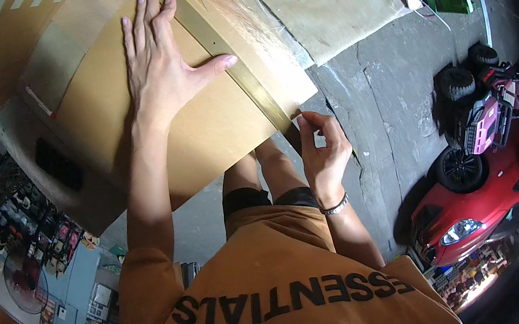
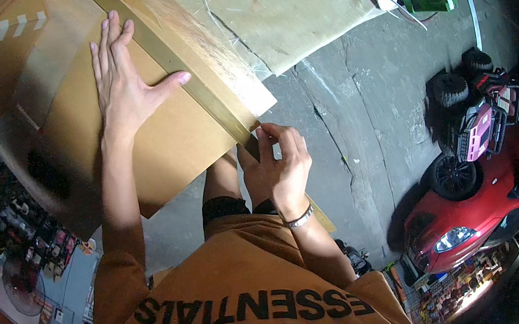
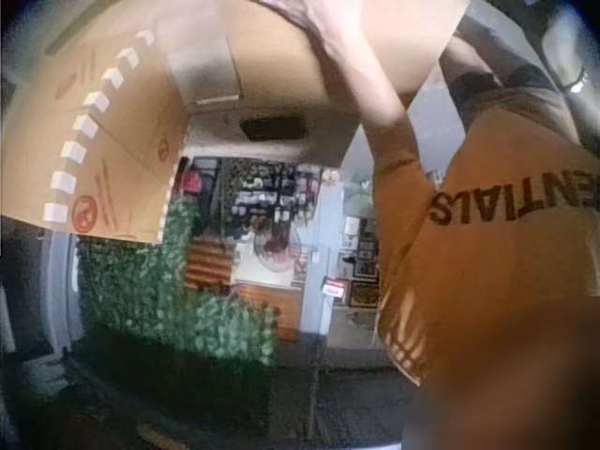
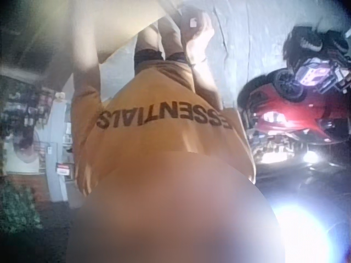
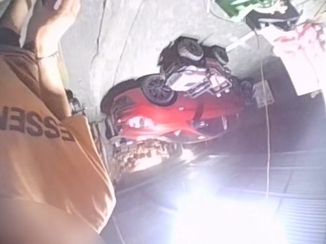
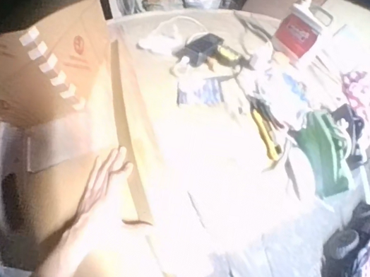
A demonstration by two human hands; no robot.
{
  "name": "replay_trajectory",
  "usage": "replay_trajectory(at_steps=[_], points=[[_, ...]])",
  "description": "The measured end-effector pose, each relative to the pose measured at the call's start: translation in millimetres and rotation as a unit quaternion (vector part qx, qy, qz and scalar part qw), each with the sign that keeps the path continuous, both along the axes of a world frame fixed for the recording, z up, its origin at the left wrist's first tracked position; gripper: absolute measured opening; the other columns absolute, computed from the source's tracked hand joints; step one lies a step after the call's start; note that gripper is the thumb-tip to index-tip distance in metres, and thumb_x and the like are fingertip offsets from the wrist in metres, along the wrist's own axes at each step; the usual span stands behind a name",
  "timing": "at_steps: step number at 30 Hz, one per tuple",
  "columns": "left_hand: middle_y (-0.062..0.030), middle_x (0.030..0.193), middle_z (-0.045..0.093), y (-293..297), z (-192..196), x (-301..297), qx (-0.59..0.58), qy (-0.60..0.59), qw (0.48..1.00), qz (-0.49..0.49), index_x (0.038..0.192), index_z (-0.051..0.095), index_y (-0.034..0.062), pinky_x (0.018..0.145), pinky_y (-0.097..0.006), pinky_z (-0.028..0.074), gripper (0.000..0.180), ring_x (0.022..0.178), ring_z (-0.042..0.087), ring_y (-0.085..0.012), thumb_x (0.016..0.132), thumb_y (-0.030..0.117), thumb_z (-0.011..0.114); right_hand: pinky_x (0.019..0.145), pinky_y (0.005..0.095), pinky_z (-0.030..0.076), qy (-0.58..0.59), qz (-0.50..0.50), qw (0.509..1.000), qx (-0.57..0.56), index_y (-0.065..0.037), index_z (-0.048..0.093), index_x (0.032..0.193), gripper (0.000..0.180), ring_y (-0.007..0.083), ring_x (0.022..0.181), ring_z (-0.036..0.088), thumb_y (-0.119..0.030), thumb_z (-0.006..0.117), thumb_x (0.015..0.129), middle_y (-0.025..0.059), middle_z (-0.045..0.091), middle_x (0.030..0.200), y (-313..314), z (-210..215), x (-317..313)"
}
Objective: The person assembles a cardboard box by wiping the interior with a cloth, folding and taping the flaps, and placing a cardboard insert inside. The person uses a cloth and tape to clean and secure the box components.
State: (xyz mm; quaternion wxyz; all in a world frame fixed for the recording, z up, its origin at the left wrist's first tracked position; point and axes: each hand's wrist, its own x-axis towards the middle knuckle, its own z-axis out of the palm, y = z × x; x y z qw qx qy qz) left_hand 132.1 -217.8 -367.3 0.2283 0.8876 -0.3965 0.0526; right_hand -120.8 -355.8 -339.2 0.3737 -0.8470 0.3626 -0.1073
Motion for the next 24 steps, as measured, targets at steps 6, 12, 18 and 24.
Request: replay_trajectory(at_steps=[6,12,18,24], points=[[-0.0264,0.162,0.036,-2.2,0.0,-0.8,0.000,-0.016,1.000,-0.005,0.149,0.041,0.0024,0.123,-0.062,0.022,0.116,0.151,0.034,-0.0429,0.063,0.061,0.091,0.072,0.0368,0.055,0.038,-0.039,0.998,0.021,-0.004,0.072,0.097,0.012,0.0255,0.077,0.070,-0.006,0.078,0.088,0.0115,0.073,0.089,4.4,0.4,7.3],[-0.0272,0.161,0.036,-3.3,1.2,-0.7,0.002,-0.018,1.000,-0.005,0.149,0.040,0.0023,0.123,-0.062,0.022,0.116,0.151,0.034,-0.0430,0.063,0.063,0.090,0.070,0.0315,0.056,0.041,-0.021,0.998,-0.035,-0.002,0.075,0.098,0.009,0.0208,0.074,0.073,-0.007,0.078,0.091,0.0119,0.076,0.086,6.6,8.9,16.6],[-0.0279,0.161,0.035,-1.6,0.5,0.5,-0.001,-0.009,1.000,-0.009,0.150,0.040,0.0025,0.123,-0.063,0.021,0.115,0.151,0.033,-0.0434,0.064,0.061,0.091,0.076,0.0329,0.052,0.028,-0.062,0.997,-0.042,-0.005,0.075,0.094,0.006,0.0236,0.077,0.071,-0.003,0.077,0.088,0.0098,0.076,0.088,18.2,6.5,13.9],[-0.0284,0.162,0.034,-1.1,1.5,-0.1,-0.006,0.019,1.000,-0.003,0.150,0.038,0.0028,0.123,-0.064,0.019,0.116,0.151,0.032,-0.0450,0.063,0.056,0.093,0.075,0.0318,0.056,0.016,-0.087,0.993,-0.082,-0.003,0.078,0.096,0.007,0.0188,0.082,0.074,-0.003,0.079,0.089,0.0104,0.078,0.092,30.5,2.4,14.0]])
